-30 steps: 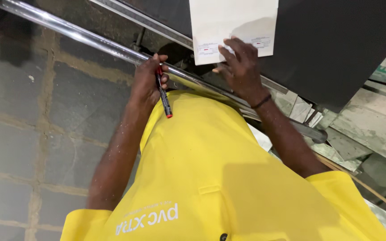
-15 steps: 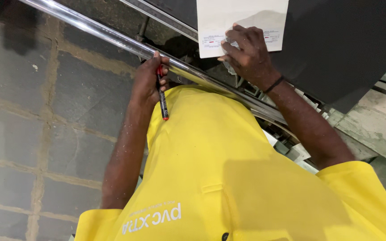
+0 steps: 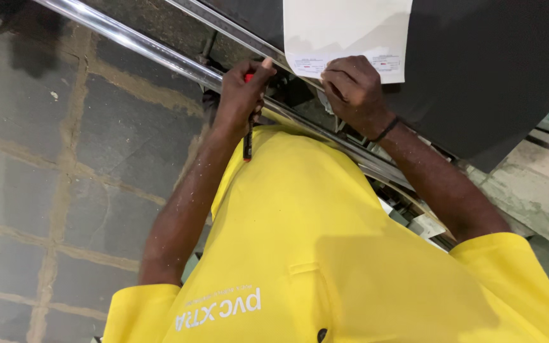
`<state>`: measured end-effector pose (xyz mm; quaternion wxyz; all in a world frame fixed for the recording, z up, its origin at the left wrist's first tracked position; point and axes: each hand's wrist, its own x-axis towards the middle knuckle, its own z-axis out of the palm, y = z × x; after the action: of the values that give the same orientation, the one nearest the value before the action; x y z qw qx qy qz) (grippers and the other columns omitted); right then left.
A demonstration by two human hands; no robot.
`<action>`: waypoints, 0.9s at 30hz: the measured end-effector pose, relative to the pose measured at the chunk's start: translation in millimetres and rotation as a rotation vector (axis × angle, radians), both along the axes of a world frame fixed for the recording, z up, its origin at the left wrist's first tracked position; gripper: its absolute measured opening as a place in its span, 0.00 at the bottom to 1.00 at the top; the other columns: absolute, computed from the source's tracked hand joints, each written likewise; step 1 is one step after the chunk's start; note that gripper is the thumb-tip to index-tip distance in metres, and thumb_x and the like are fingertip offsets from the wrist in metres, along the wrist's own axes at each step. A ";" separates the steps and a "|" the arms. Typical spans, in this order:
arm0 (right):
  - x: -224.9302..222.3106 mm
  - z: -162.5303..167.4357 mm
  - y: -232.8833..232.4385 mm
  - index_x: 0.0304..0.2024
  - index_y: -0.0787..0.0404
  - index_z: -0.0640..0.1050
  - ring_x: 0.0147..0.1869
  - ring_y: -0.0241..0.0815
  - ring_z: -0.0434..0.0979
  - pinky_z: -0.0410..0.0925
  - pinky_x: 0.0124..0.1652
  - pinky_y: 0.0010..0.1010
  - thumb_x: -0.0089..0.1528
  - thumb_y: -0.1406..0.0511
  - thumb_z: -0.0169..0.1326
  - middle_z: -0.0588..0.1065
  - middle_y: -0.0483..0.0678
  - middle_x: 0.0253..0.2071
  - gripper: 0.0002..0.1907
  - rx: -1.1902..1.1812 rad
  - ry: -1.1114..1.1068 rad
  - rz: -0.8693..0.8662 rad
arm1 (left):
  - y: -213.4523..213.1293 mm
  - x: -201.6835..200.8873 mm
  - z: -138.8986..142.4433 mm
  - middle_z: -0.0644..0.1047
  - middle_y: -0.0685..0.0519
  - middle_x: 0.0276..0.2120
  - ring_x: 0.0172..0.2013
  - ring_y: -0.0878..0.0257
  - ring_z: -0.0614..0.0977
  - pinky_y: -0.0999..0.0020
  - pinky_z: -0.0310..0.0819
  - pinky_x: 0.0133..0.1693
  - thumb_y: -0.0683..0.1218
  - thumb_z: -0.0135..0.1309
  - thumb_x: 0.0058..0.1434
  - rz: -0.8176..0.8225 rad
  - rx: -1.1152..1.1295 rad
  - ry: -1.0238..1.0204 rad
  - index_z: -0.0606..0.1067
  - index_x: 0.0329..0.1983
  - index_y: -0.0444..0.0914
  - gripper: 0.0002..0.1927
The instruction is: The person repeatedly picks up a printed sheet, reads it, and writes numbers on small white rectangular pieces using a red marker. They place the marked pieces on a metal workbench and continue the cycle with additional pieces.
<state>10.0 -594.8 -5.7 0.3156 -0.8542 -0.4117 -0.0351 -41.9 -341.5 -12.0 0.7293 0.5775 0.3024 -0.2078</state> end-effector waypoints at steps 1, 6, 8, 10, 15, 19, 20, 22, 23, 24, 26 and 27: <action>1.6 4.0 1.4 0.40 0.68 0.80 0.49 0.52 0.78 0.71 0.48 0.42 0.65 0.74 0.65 0.78 0.55 0.43 0.05 0.016 0.010 -0.007 | -3.3 4.5 2.3 0.67 0.60 0.16 0.12 0.72 0.64 0.72 0.54 0.14 0.57 0.60 0.63 0.011 -0.007 -0.016 0.76 0.38 0.36 0.19; 7.6 25.9 6.2 0.37 0.63 0.79 0.46 0.47 0.76 0.65 0.51 0.41 0.60 0.72 0.70 0.77 0.49 0.41 0.10 0.103 0.045 -0.048 | -14.2 23.2 9.5 0.68 0.60 0.15 0.11 0.73 0.64 0.73 0.55 0.14 0.60 0.61 0.62 0.021 0.088 -0.032 0.78 0.39 0.32 0.25; 6.0 32.6 7.4 0.37 0.62 0.79 0.46 0.47 0.75 0.63 0.51 0.40 0.59 0.70 0.72 0.77 0.48 0.42 0.12 0.112 0.063 -0.076 | -17.8 28.7 8.3 0.70 0.59 0.15 0.11 0.73 0.66 0.74 0.62 0.14 0.60 0.63 0.60 -0.028 0.096 -0.005 0.80 0.43 0.31 0.27; 3.4 35.9 9.8 0.38 0.62 0.79 0.47 0.48 0.74 0.63 0.51 0.40 0.58 0.70 0.72 0.77 0.48 0.43 0.12 0.105 0.066 -0.123 | -21.3 31.5 4.9 0.72 0.57 0.17 0.13 0.72 0.69 0.74 0.63 0.15 0.58 0.66 0.59 -0.123 0.066 0.023 0.76 0.48 0.28 0.29; -2.4 35.5 15.9 0.40 0.61 0.81 0.47 0.46 0.76 0.61 0.52 0.42 0.56 0.71 0.70 0.79 0.47 0.43 0.12 0.119 0.041 -0.083 | -26.5 29.7 -7.8 0.79 0.52 0.24 0.18 0.70 0.73 0.74 0.65 0.19 0.48 0.71 0.54 -0.215 0.006 -0.022 0.78 0.48 0.25 0.26; 0.6 33.9 21.3 0.50 0.62 0.82 0.51 0.46 0.77 0.63 0.54 0.40 0.62 0.71 0.70 0.78 0.48 0.46 0.15 0.130 0.064 -0.133 | -23.6 19.3 -13.6 0.80 0.51 0.27 0.21 0.70 0.75 0.73 0.67 0.22 0.45 0.68 0.57 -0.241 0.002 -0.075 0.80 0.48 0.26 0.21; 2.3 33.7 23.0 0.51 0.63 0.82 0.51 0.46 0.77 0.63 0.53 0.40 0.62 0.71 0.69 0.78 0.48 0.46 0.15 0.130 0.084 -0.119 | -22.7 16.7 -14.7 0.81 0.51 0.27 0.22 0.69 0.76 0.73 0.68 0.23 0.45 0.67 0.58 -0.253 0.021 -0.092 0.80 0.48 0.27 0.20; 7.9 32.0 28.4 0.53 0.64 0.82 0.50 0.46 0.77 0.63 0.53 0.39 0.62 0.70 0.69 0.77 0.48 0.46 0.17 0.131 0.121 -0.091 | -23.7 13.5 -17.6 0.83 0.50 0.32 0.28 0.68 0.81 0.73 0.76 0.30 0.47 0.66 0.59 -0.269 0.050 -0.153 0.79 0.51 0.29 0.21; 10.2 31.0 31.0 0.52 0.64 0.82 0.49 0.45 0.76 0.63 0.52 0.39 0.62 0.70 0.69 0.77 0.48 0.45 0.17 0.135 0.142 -0.088 | -24.4 13.0 -20.0 0.83 0.49 0.34 0.31 0.68 0.83 0.73 0.80 0.33 0.47 0.65 0.59 -0.276 0.067 -0.189 0.79 0.52 0.30 0.22; 12.4 29.9 34.0 0.52 0.63 0.83 0.47 0.44 0.76 0.63 0.51 0.38 0.61 0.70 0.69 0.77 0.48 0.45 0.16 0.140 0.162 -0.085 | -25.3 12.9 -22.6 0.83 0.48 0.37 0.33 0.66 0.84 0.72 0.81 0.36 0.47 0.66 0.58 -0.291 0.141 -0.212 0.78 0.53 0.30 0.23; 16.0 28.2 37.5 0.50 0.63 0.83 0.46 0.44 0.76 0.62 0.50 0.38 0.61 0.70 0.69 0.77 0.48 0.43 0.15 0.139 0.181 -0.076 | -27.6 12.2 -29.1 0.82 0.45 0.41 0.39 0.62 0.84 0.69 0.82 0.41 0.46 0.67 0.57 -0.316 0.289 -0.257 0.76 0.55 0.29 0.25; 16.7 27.5 39.0 0.48 0.63 0.83 0.46 0.43 0.76 0.62 0.51 0.39 0.61 0.70 0.69 0.77 0.47 0.43 0.14 0.135 0.179 -0.074 | -27.9 11.6 -32.7 0.82 0.44 0.42 0.39 0.61 0.84 0.67 0.81 0.41 0.46 0.66 0.58 -0.310 0.310 -0.280 0.77 0.54 0.29 0.24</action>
<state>26.7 -555.7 21.8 0.4064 -0.8453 -0.3469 0.0018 -30.3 -369.3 -44.7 0.6264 0.7449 0.1345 -0.1861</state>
